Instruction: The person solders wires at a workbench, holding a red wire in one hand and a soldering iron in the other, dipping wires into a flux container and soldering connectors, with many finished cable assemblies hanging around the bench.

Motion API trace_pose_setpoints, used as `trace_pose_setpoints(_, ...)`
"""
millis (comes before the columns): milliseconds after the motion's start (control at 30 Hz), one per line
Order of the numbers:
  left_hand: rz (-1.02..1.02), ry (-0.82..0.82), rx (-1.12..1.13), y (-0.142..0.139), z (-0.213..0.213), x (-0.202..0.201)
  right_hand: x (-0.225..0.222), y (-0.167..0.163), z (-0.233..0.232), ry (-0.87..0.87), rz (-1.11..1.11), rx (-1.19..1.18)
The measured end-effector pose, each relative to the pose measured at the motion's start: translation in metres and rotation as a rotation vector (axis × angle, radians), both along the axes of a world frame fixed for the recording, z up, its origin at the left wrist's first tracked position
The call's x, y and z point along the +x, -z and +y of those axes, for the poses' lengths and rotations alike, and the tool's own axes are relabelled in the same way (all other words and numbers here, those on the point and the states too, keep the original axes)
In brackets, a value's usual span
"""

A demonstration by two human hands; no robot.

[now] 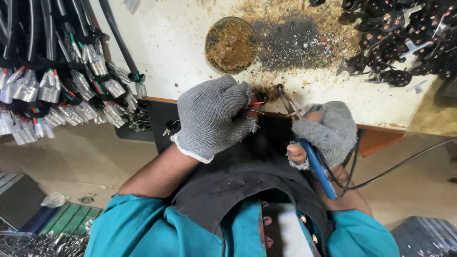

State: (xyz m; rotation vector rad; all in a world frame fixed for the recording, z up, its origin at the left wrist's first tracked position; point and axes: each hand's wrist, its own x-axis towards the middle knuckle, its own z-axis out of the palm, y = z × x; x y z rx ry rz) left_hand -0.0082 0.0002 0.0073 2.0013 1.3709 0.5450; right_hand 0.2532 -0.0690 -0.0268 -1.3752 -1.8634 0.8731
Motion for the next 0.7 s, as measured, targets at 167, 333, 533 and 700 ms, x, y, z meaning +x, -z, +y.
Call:
trace_pose_setpoints(167,0.03,-0.017,0.052,0.003,-0.003,0.003,-0.002,-0.002,-0.003,-0.023,0.113,-0.214)
trace_pose_setpoints(333,0.019,-0.001,0.09,0.008,-0.005,0.003,-0.002,-0.003,0.009,-0.281,-0.168,0.231)
trace_pose_setpoints(533,0.048,-0.003,0.095,0.009,-0.005,0.004,0.003,0.008,0.007,-0.305,-0.194,0.142)
trace_pose_setpoints(700,0.041,-0.007,0.092,0.008,-0.005,0.004,-0.004,0.001,0.01,-0.25,-0.357,-0.493)
